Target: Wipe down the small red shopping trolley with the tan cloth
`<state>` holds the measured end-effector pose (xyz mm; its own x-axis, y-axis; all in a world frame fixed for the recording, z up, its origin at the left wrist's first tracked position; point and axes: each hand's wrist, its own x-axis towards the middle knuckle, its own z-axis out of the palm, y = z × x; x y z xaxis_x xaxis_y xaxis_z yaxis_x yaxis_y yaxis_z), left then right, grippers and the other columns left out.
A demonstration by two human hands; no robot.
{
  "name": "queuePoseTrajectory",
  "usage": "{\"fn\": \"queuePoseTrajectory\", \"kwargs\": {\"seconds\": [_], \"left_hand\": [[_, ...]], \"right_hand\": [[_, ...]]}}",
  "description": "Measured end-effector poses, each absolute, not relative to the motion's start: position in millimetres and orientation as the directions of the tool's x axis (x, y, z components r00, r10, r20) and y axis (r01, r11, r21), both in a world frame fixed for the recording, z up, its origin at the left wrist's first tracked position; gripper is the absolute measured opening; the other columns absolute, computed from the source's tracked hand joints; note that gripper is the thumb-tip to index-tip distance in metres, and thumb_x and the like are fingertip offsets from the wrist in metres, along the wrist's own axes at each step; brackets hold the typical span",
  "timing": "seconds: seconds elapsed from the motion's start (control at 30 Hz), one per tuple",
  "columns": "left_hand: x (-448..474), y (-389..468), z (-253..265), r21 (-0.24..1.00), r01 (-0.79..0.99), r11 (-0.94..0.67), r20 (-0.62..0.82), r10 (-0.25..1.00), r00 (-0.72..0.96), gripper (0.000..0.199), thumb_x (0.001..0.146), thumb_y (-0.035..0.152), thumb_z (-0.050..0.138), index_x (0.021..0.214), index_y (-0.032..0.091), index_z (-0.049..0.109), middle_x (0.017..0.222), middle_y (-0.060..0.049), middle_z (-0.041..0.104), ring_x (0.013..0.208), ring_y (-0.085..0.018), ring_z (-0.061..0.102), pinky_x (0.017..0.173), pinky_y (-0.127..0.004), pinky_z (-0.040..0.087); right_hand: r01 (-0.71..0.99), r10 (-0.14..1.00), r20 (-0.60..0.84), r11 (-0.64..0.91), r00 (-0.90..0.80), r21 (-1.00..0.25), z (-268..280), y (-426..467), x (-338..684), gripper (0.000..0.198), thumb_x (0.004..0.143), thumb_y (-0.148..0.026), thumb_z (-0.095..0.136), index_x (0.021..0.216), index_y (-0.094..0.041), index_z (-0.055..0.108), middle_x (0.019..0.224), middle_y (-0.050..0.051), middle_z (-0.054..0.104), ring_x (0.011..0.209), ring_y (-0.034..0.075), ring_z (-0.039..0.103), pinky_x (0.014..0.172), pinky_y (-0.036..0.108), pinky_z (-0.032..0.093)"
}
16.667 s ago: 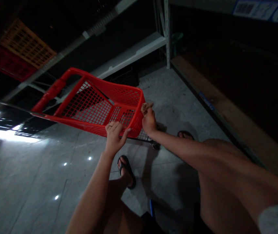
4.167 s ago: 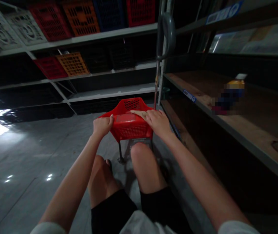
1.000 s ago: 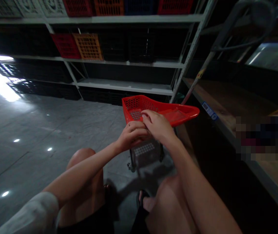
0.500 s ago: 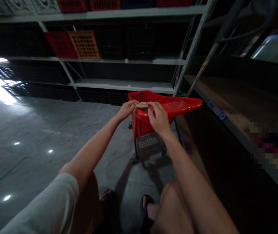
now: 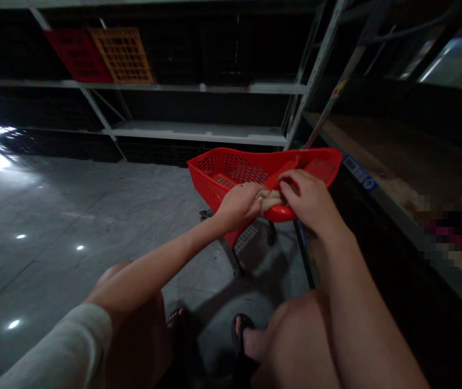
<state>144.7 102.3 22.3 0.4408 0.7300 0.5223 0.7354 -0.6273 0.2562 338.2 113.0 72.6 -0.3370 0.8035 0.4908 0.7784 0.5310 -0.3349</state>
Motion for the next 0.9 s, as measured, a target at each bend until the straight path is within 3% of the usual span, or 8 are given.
{"fn": "queuePoseTrajectory", "kwargs": {"seconds": [0.13,0.23,0.33,0.47,0.53,0.67,0.77,0.9], "left_hand": [[127.5,95.3,0.0,0.103,0.751,-0.652,0.507,0.684,0.524,0.026,0.099,0.026,0.048,0.12,0.019,0.062,0.11,-0.008,0.072,0.108,-0.022,0.066,0.099,-0.035,0.05],[71.4,106.6,-24.7,0.079,0.876,-0.475,0.416,0.815,0.404,0.02,0.099,0.026,0.05,0.11,0.017,0.063,0.104,-0.01,0.071,0.101,-0.023,0.067,0.092,-0.035,0.053],[8.4,122.2,-38.6,0.09,0.949,-0.301,0.305,0.916,0.261,0.014,0.097,0.021,0.053,0.105,0.018,0.064,0.105,-0.009,0.072,0.104,-0.022,0.067,0.103,-0.037,0.048],[0.7,122.7,-38.2,0.119,0.975,-0.187,0.306,0.941,0.144,0.021,0.099,0.016,0.043,0.106,0.013,0.063,0.108,-0.014,0.072,0.106,-0.026,0.066,0.101,-0.043,0.05],[39.1,108.7,-34.9,0.171,0.955,-0.24,0.324,0.93,0.176,0.025,0.102,0.019,0.039,0.111,0.014,0.062,0.111,-0.013,0.071,0.107,-0.023,0.066,0.098,-0.038,0.052],[123.0,75.0,-24.5,0.383,0.685,-0.62,0.525,0.756,0.391,0.034,0.102,0.028,0.044,0.132,0.014,0.052,0.128,-0.013,0.066,0.122,-0.022,0.059,0.106,-0.037,0.049],[125.4,73.3,-19.2,0.319,0.595,-0.738,0.548,0.656,0.519,0.037,0.103,0.029,0.044,0.137,0.014,0.049,0.135,-0.016,0.062,0.131,-0.025,0.054,0.112,-0.042,0.045],[61.7,104.9,-25.4,0.183,0.695,-0.695,0.359,0.705,0.611,0.032,0.105,0.023,0.042,0.133,0.015,0.053,0.128,-0.013,0.066,0.123,-0.023,0.061,0.108,-0.04,0.047]], "right_hand": [[0.82,0.838,0.438,0.482,-0.327,-0.309,86.1,68.3,329.2,0.03,0.095,-0.033,0.046,0.099,-0.021,0.073,0.104,0.01,0.077,0.094,0.028,0.072,0.084,0.042,0.053],[0.845,0.831,0.388,0.497,-0.398,-0.198,84.5,46.8,317.6,0.033,0.101,-0.038,0.043,0.106,-0.023,0.073,0.108,0.009,0.076,0.094,0.028,0.071,0.08,0.041,0.053],[0.811,0.8,0.264,0.577,-0.539,-0.093,76.2,45.9,318.5,0.034,0.102,-0.035,0.044,0.101,-0.022,0.075,0.104,0.009,0.077,0.092,0.026,0.07,0.083,0.041,0.053],[0.726,0.729,0.169,0.681,-0.663,-0.092,66.8,62.8,330.4,0.036,0.102,-0.03,0.044,0.088,-0.022,0.076,0.096,0.007,0.078,0.094,0.024,0.07,0.088,0.039,0.052],[0.739,0.741,0.154,0.669,-0.654,-0.08,64.8,69.6,331.0,0.035,0.102,-0.031,0.046,0.086,-0.022,0.076,0.094,0.006,0.078,0.09,0.022,0.07,0.085,0.037,0.052],[0.806,0.798,0.128,0.591,-0.589,0.029,64.7,72.2,321.9,0.037,0.1,-0.027,0.044,0.086,-0.019,0.077,0.089,0.01,0.079,0.083,0.022,0.072,0.079,0.034,0.051],[0.828,0.817,0.13,0.554,-0.561,0.089,67.4,68.9,316.7,0.037,0.099,-0.026,0.043,0.086,-0.018,0.077,0.086,0.011,0.079,0.084,0.023,0.072,0.079,0.034,0.05],[0.797,0.781,0.156,0.592,-0.604,0.121,72.0,67.5,318.1,0.04,0.098,-0.029,0.042,0.089,-0.02,0.079,0.088,0.009,0.08,0.091,0.025,0.072,0.089,0.037,0.05]]}}
